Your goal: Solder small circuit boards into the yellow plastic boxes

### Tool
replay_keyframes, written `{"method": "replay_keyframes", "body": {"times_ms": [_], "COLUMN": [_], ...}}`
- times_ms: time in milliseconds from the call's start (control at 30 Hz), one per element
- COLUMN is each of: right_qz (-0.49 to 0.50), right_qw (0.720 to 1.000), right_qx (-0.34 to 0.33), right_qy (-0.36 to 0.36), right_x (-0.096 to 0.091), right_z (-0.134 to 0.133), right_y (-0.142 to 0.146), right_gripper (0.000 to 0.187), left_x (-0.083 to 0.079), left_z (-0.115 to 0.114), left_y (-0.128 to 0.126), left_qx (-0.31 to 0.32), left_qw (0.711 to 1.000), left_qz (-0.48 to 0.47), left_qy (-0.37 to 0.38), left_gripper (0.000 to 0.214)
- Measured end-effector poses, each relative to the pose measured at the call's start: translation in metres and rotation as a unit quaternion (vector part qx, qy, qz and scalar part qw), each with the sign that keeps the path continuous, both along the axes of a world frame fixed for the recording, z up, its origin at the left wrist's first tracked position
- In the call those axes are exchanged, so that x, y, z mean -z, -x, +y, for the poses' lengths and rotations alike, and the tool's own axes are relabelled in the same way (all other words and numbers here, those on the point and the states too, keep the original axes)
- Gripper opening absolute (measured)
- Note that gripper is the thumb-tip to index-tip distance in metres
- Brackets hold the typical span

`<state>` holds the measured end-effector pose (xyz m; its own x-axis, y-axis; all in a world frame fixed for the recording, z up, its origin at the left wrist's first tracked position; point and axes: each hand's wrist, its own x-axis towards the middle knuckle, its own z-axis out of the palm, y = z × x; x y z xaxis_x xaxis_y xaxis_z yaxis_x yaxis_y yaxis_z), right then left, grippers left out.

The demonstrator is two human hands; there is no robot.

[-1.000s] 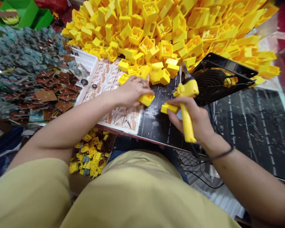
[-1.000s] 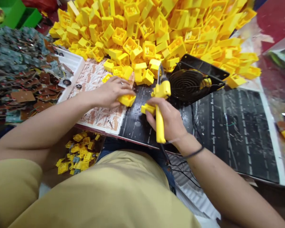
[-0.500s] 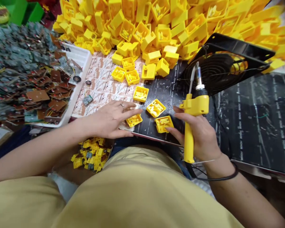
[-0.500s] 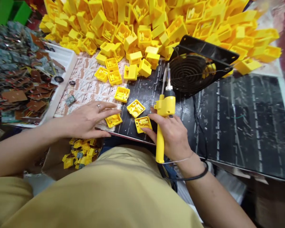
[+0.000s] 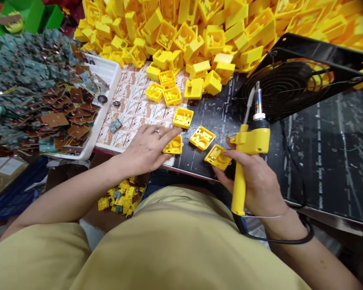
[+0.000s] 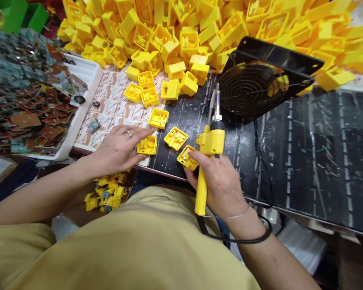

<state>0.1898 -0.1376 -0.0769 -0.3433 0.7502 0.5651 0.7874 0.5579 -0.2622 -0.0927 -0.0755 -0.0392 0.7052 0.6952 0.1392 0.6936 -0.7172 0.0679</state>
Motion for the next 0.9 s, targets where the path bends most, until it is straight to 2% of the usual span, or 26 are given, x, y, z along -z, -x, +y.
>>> {"method": "replay_keyframes", "body": {"times_ms": [100, 200, 267, 367, 500, 600, 667, 700, 767, 867, 900], "right_qz": [0.004, 0.001, -0.003, -0.001, 0.014, 0.028, 0.044, 0.049, 0.048, 0.022, 0.011], "right_qw": [1.0, 1.0, 1.0, 1.0, 1.0, 0.998, 0.997, 0.997, 0.995, 0.992, 0.991], "right_qx": [0.004, 0.012, 0.013, 0.017, -0.022, -0.047, -0.057, -0.065, -0.084, -0.122, -0.132], "right_qy": [0.02, 0.016, 0.01, 0.003, 0.018, 0.026, 0.016, 0.01, 0.003, -0.012, -0.021], "right_x": [0.0, 0.0, 0.0, 0.001, 0.01, 0.017, 0.017, 0.016, 0.014, 0.012, 0.012], "right_z": [0.0, 0.001, 0.0, -0.004, -0.006, 0.002, 0.009, 0.013, 0.018, 0.023, 0.025], "right_y": [-0.005, -0.006, -0.01, -0.02, -0.031, -0.032, -0.028, -0.024, -0.014, 0.006, 0.012], "right_gripper": [0.051, 0.054, 0.053, 0.057, 0.066, 0.071, 0.077, 0.079, 0.081, 0.074, 0.069], "left_x": [-0.006, -0.009, -0.011, -0.012, -0.008, -0.007, -0.012, -0.017, -0.029, -0.043, -0.045], "left_z": [0.008, 0.018, 0.021, 0.017, 0.0, -0.009, -0.008, -0.005, 0.006, 0.025, 0.03], "left_y": [-0.024, -0.057, -0.073, -0.084, -0.081, -0.067, -0.046, -0.032, 0.002, 0.053, 0.067], "left_qx": [0.045, 0.099, 0.077, 0.017, -0.005, 0.005, -0.006, -0.032, -0.122, -0.248, -0.251], "left_qw": [0.999, 0.995, 0.996, 0.998, 0.997, 0.998, 0.998, 0.997, 0.985, 0.938, 0.934], "left_qz": [-0.024, 0.008, 0.041, 0.066, 0.074, 0.034, 0.017, 0.029, 0.104, 0.239, 0.252], "left_qy": [-0.011, 0.011, 0.013, -0.016, -0.024, -0.044, -0.066, -0.072, -0.063, -0.026, -0.021], "left_gripper": [0.055, 0.055, 0.054, 0.052, 0.076, 0.087, 0.075, 0.062, 0.039, 0.037, 0.036]}}
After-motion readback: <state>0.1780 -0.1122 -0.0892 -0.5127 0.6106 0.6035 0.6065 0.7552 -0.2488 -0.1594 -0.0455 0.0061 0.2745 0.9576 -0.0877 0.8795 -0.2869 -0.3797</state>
